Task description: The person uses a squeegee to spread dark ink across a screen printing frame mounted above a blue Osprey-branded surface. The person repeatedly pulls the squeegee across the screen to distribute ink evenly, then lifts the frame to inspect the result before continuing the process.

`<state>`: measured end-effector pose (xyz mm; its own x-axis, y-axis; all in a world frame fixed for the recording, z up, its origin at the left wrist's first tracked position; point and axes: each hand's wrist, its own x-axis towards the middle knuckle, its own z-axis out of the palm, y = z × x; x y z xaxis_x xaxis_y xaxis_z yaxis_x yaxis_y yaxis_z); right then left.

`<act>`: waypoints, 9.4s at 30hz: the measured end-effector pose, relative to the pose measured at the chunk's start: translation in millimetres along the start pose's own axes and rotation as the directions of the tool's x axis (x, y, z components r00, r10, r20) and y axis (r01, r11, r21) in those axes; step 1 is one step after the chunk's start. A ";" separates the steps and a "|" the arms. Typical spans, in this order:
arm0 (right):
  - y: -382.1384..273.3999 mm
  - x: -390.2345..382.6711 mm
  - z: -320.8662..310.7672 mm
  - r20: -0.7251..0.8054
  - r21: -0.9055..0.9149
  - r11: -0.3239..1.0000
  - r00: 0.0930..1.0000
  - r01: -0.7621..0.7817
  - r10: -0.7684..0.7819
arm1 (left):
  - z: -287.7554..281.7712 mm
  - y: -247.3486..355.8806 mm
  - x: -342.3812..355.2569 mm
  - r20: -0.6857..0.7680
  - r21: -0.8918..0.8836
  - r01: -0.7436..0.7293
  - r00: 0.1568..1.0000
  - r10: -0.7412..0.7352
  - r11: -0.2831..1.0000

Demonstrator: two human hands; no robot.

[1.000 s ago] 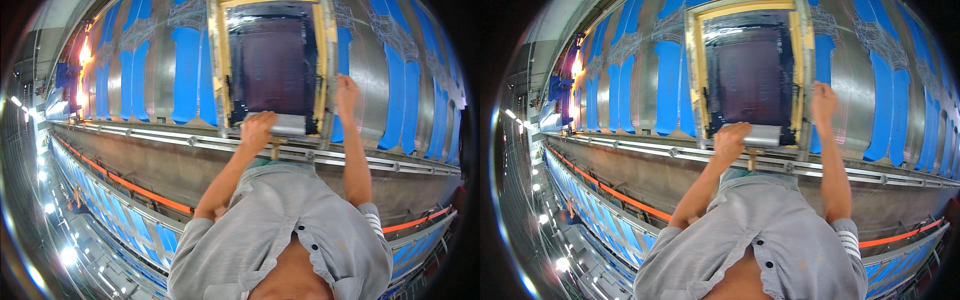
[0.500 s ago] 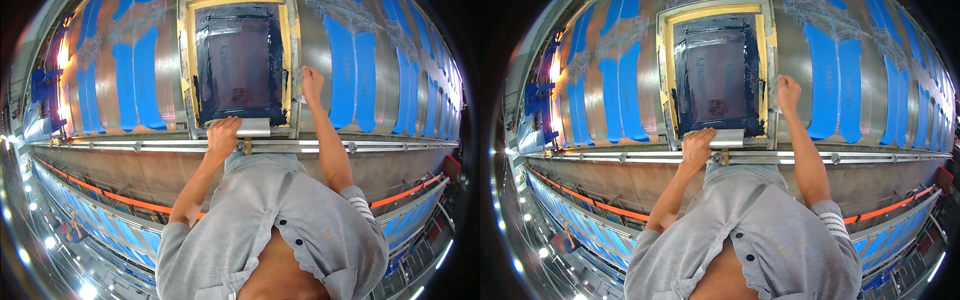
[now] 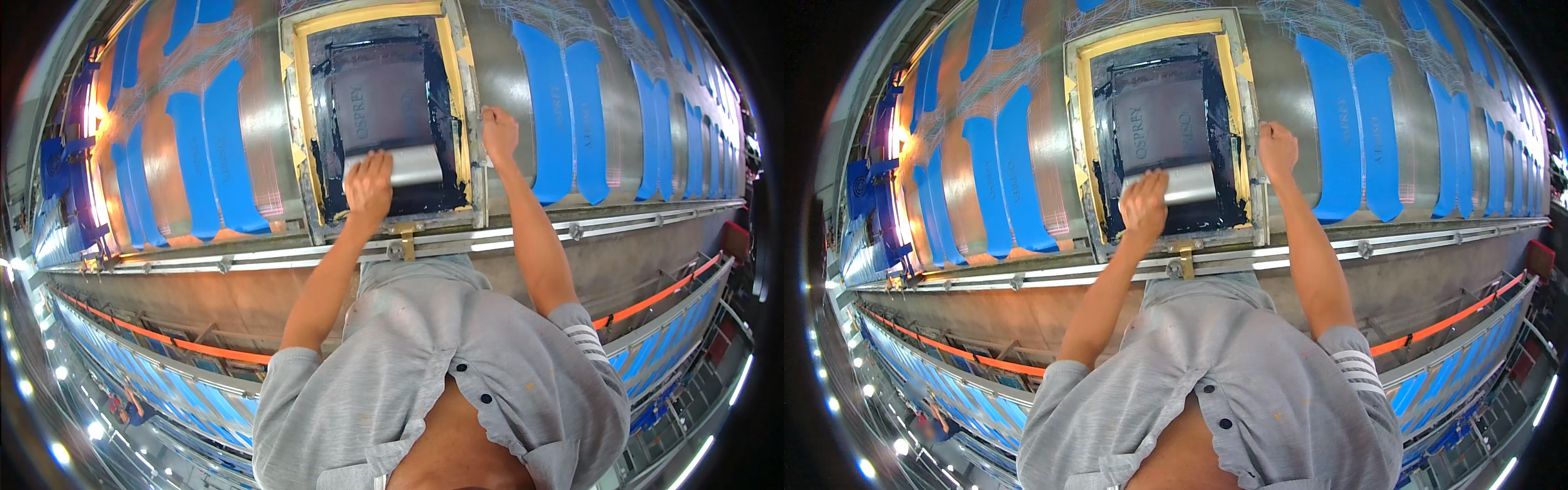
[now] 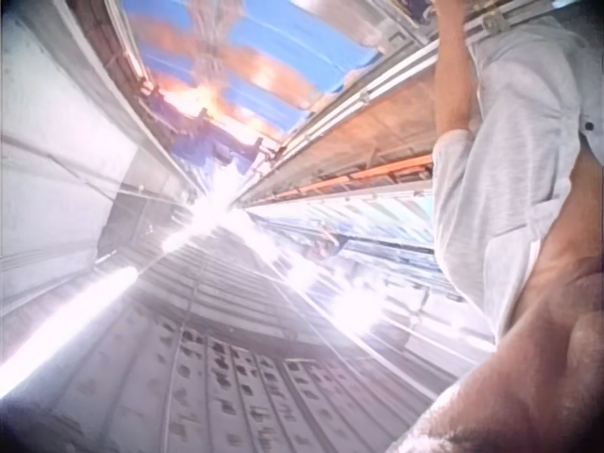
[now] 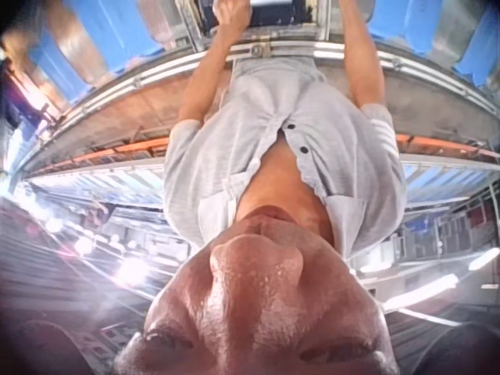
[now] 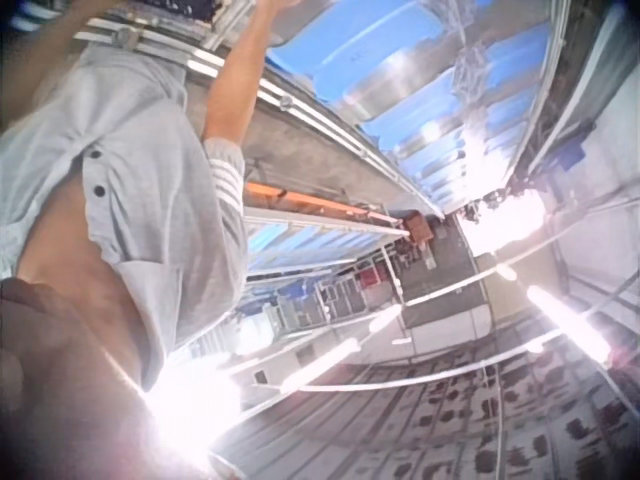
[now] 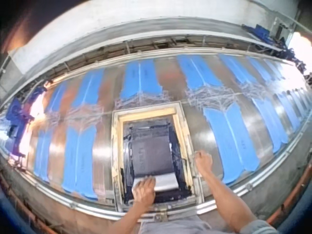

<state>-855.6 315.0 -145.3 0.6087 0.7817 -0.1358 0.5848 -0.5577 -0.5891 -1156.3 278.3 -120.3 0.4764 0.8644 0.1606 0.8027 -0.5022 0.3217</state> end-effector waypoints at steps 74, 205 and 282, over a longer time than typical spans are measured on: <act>-62.1 -167.5 -14.2 0.498 -0.087 0.499 0.472 0.862 -0.728 | -190.1 -361.4 -296.0 -0.370 -0.314 0.856 0.287 -0.883 0.410; -291.0 -60.7 256.4 0.482 -0.157 0.520 0.524 0.840 -0.702 | -53.4 -320.6 106.8 0.355 0.115 0.042 0.932 -0.080 0.992; -601.4 -216.1 458.7 0.218 -0.120 0.637 0.646 0.761 -0.731 | -186.0 -738.5 41.7 0.352 0.021 0.094 0.931 -0.095 0.995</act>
<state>-1584.8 609.5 -127.1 -0.1511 0.9739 0.1695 0.9002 0.2064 -0.3834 -1795.9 689.7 -177.6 0.4936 0.8441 -0.2094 0.8510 -0.4193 0.3162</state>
